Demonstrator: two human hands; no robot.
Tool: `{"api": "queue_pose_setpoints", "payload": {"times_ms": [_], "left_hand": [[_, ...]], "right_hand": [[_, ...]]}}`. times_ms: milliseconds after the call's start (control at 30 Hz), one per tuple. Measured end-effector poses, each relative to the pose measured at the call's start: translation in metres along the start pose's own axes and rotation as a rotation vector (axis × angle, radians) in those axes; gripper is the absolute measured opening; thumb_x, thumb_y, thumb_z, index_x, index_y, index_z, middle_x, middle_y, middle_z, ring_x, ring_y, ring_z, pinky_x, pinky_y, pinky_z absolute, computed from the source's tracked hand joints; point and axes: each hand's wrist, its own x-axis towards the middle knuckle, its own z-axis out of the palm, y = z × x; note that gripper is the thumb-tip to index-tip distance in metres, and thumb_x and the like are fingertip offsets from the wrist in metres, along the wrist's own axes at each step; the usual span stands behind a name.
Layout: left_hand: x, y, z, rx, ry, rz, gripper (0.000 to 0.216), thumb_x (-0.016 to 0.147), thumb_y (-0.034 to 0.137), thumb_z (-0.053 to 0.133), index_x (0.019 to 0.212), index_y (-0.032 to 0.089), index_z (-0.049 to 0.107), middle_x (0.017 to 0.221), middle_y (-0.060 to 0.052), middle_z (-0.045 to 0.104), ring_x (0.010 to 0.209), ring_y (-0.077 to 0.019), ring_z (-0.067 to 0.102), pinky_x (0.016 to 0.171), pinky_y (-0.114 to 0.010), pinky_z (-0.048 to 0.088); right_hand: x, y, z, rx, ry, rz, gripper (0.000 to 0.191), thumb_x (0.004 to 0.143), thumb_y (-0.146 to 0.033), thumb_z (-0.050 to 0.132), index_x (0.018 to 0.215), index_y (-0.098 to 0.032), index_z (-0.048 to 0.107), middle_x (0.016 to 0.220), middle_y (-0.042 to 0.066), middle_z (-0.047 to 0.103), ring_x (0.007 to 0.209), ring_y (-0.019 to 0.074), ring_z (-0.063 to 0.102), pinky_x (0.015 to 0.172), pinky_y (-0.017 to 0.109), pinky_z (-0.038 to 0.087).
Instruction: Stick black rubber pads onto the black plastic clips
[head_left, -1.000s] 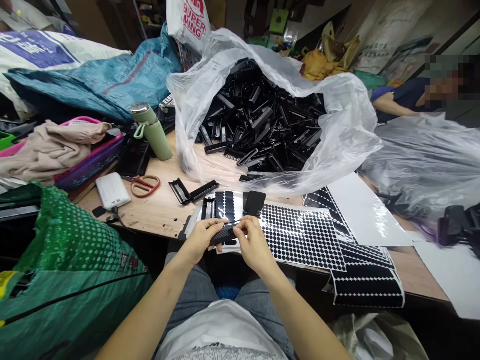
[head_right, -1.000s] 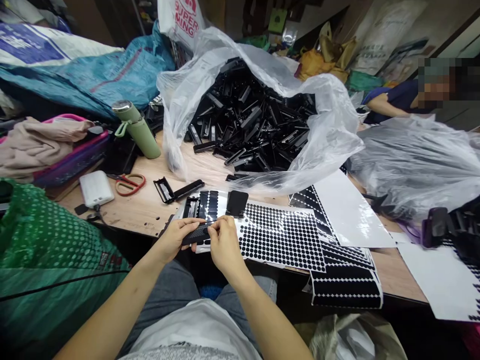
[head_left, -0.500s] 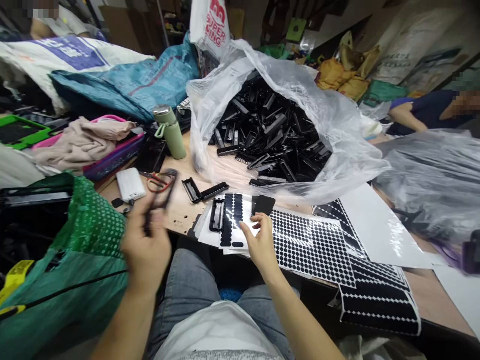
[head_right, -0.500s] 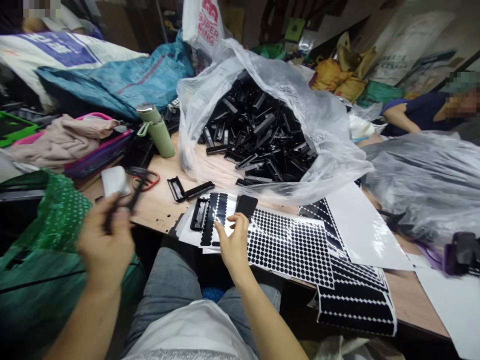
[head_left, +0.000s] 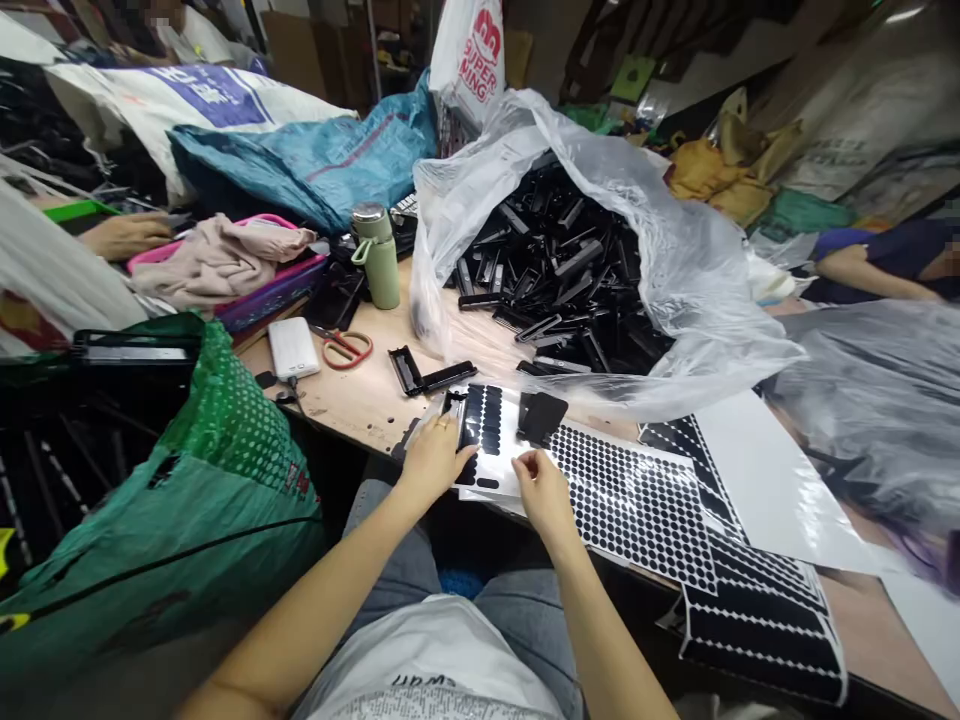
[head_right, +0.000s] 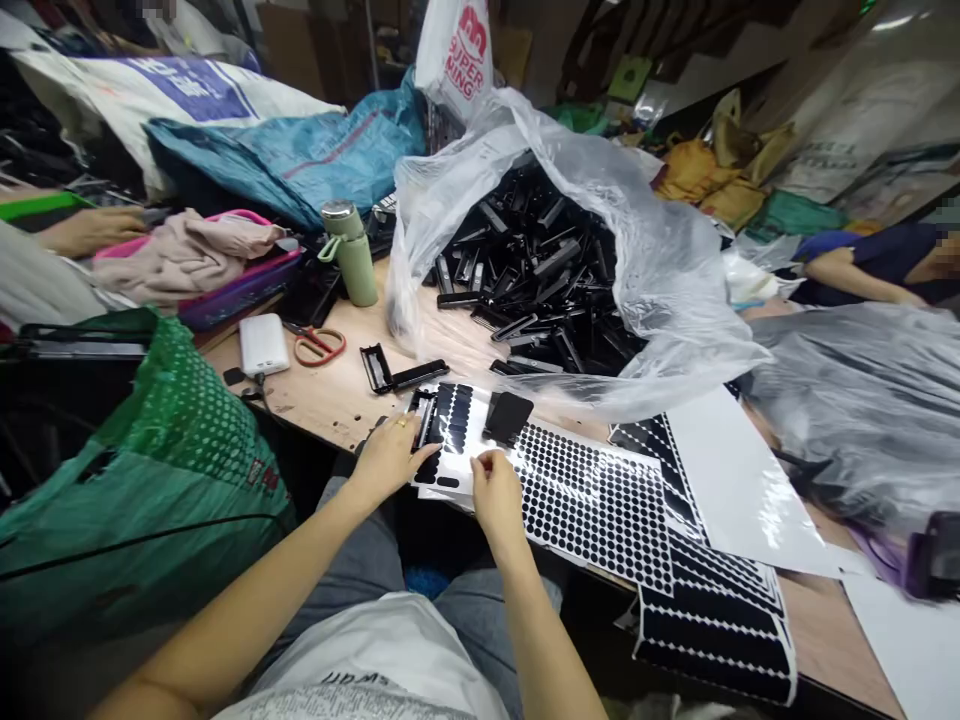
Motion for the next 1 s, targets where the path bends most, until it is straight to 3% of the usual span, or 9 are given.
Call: {"api": "queue_pose_setpoints", "payload": {"times_ms": [100,200,300,400,467,667,833,1000], "left_hand": [[-0.002,-0.003,0.023,0.012,0.023,-0.139,0.021,0.08,0.02,0.051,0.092,0.005,0.059,0.107,-0.027,0.058,0.11,-0.0358,0.05,0.092,-0.047,0.038],[-0.006,-0.009,0.015,-0.027,0.089,-0.163,0.024,0.085,0.016,0.039,0.094,0.005,0.058,0.107,-0.026,0.057,0.112,-0.0333,0.049,0.094,-0.046,0.036],[-0.005,-0.006,0.009,-0.485,0.016,-0.249,0.02,0.085,0.027,0.046,0.091,0.013,0.059,0.098,-0.013,0.062,0.101,-0.0265,0.056,0.088,-0.042,0.044],[0.0,0.001,0.019,-1.098,-0.18,-0.524,0.019,0.075,0.032,0.061,0.076,0.013,0.059,0.081,-0.006,0.062,0.083,-0.0208,0.061,0.076,-0.036,0.052],[0.004,0.002,0.028,-1.245,-0.212,-0.661,0.02,0.071,0.029,0.067,0.07,0.01,0.059,0.075,-0.006,0.061,0.077,-0.0189,0.062,0.073,-0.035,0.053],[0.013,-0.007,0.035,-1.309,-0.204,-0.771,0.015,0.071,0.021,0.066,0.067,0.008,0.059,0.073,-0.008,0.062,0.071,-0.0172,0.063,0.066,-0.033,0.056],[0.015,-0.008,0.035,-1.32,-0.176,-0.831,0.013,0.069,0.018,0.068,0.067,0.009,0.059,0.072,-0.007,0.062,0.068,-0.0172,0.062,0.058,-0.033,0.057],[0.012,-0.008,0.041,-1.313,-0.113,-0.846,0.014,0.066,0.019,0.07,0.069,0.01,0.059,0.073,-0.005,0.06,0.067,-0.0151,0.061,0.058,-0.032,0.058]], "right_hand": [[-0.009,0.01,0.017,-0.192,0.026,-0.012,0.014,0.077,-0.034,0.052,0.074,-0.02,0.053,0.075,0.009,0.059,0.069,0.0236,0.056,0.065,0.034,0.04],[-0.017,0.013,0.038,-0.381,0.059,0.001,0.01,0.078,-0.028,0.053,0.076,-0.018,0.055,0.081,0.013,0.058,0.074,0.0267,0.057,0.066,0.036,0.041],[-0.019,0.013,0.047,-0.44,0.037,0.015,0.01,0.081,-0.023,0.048,0.077,-0.018,0.056,0.081,0.013,0.058,0.075,0.0268,0.057,0.065,0.036,0.041],[-0.019,0.012,0.046,-0.421,0.033,0.01,0.011,0.081,-0.02,0.046,0.079,-0.018,0.056,0.081,0.012,0.058,0.073,0.0252,0.057,0.065,0.035,0.041],[-0.021,0.011,0.044,-0.403,0.043,0.009,0.012,0.082,-0.02,0.045,0.084,-0.017,0.057,0.085,0.012,0.058,0.076,0.0245,0.057,0.068,0.034,0.041],[-0.026,0.0,0.041,-0.421,-0.045,0.083,0.016,0.086,-0.018,0.043,0.087,-0.014,0.059,0.089,0.011,0.059,0.087,0.0247,0.056,0.074,0.032,0.041],[-0.023,-0.005,0.036,-0.43,0.013,0.111,0.019,0.085,-0.025,0.049,0.096,-0.012,0.057,0.097,0.013,0.057,0.095,0.0267,0.055,0.076,0.033,0.041],[-0.021,-0.003,0.043,-0.406,-0.035,0.142,0.012,0.082,-0.017,0.049,0.089,-0.013,0.057,0.093,0.014,0.057,0.089,0.0271,0.056,0.072,0.034,0.041]]}}
